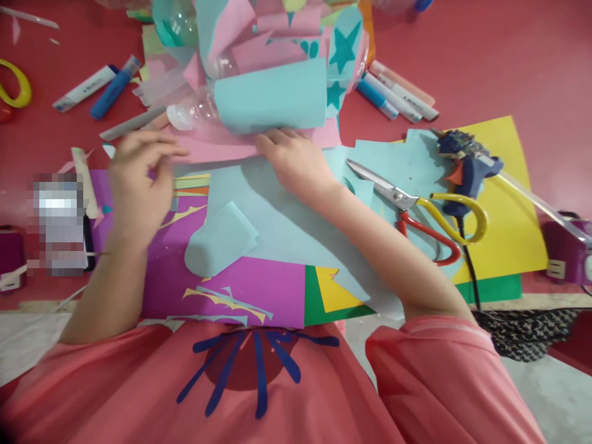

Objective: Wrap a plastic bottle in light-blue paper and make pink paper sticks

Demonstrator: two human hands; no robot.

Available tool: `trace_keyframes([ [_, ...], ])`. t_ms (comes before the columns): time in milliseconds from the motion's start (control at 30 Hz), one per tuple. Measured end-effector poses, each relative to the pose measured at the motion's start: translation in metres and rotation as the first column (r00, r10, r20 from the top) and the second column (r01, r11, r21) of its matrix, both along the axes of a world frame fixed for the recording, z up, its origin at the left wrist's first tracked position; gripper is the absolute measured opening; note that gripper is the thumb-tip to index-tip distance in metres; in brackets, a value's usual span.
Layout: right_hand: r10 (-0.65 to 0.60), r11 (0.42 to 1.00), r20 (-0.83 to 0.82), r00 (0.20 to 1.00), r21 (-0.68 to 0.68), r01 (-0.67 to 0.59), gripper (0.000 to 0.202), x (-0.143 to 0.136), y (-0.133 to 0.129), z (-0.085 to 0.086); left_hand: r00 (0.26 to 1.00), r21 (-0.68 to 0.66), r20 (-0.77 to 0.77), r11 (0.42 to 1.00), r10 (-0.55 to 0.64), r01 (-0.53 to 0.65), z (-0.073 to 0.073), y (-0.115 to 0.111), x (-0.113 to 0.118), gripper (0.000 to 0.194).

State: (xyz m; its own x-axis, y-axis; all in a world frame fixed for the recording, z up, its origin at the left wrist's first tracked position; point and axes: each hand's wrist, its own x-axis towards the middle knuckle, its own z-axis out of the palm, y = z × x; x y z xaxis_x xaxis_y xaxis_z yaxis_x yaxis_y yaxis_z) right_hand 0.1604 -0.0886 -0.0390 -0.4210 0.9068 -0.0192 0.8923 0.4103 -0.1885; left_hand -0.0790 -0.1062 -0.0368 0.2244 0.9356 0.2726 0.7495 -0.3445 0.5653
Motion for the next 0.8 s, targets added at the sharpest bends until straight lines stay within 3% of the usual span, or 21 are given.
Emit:
trace_keyframes([
  [133, 0.003, 1.000, -0.061, 0.998, -0.023, -0.005, 0.035, 0.001, 0.002, -0.007, 0.976, -0.022, 0.006, 0.976, 0.218, -0.217, -0.002, -0.013, -0.022, 0.006],
  [233, -0.033, 0.999, -0.076, 0.997, -0.046, 0.029, 0.034, 0.003, 0.009, -0.012, 0.965, -0.037, -0.034, 0.964, 0.260, -0.262, -0.008, -0.017, -0.030, 0.008],
  [367, -0.086, 0.995, -0.184, 0.979, -0.071, 0.074, 0.032, 0.008, 0.016, -0.023, 0.981, -0.086, -0.063, 0.978, 0.183, -0.188, -0.011, -0.022, -0.026, 0.010],
  [467, 0.004, 1.000, -0.296, 0.955, -0.010, -0.008, 0.031, 0.010, 0.013, -0.022, 0.958, -0.316, 0.234, 0.945, 0.168, -0.089, -0.010, -0.026, -0.012, 0.012],
  [533, 0.052, 0.999, -0.290, 0.956, -0.002, -0.054, 0.031, 0.011, 0.009, -0.015, 0.855, -0.488, 0.493, 0.864, 0.158, 0.122, -0.012, -0.024, 0.003, 0.029],
  [567, 0.059, 0.998, -0.280, 0.958, -0.011, -0.064, 0.031, 0.010, 0.007, -0.010, 0.822, -0.543, 0.548, 0.813, 0.152, 0.211, -0.013, -0.021, 0.012, 0.035],
  [667, 0.052, 0.997, -0.281, 0.958, -0.048, -0.068, 0.028, 0.009, 0.003, 0.001, 0.799, -0.575, 0.588, 0.760, 0.127, 0.302, -0.021, -0.002, 0.035, 0.042],
  [800, 0.010, 0.995, -0.342, 0.940, -0.086, -0.042, 0.025, 0.006, 0.003, 0.006, 0.870, -0.510, 0.492, 0.819, 0.026, 0.264, -0.038, 0.026, 0.053, 0.051],
])
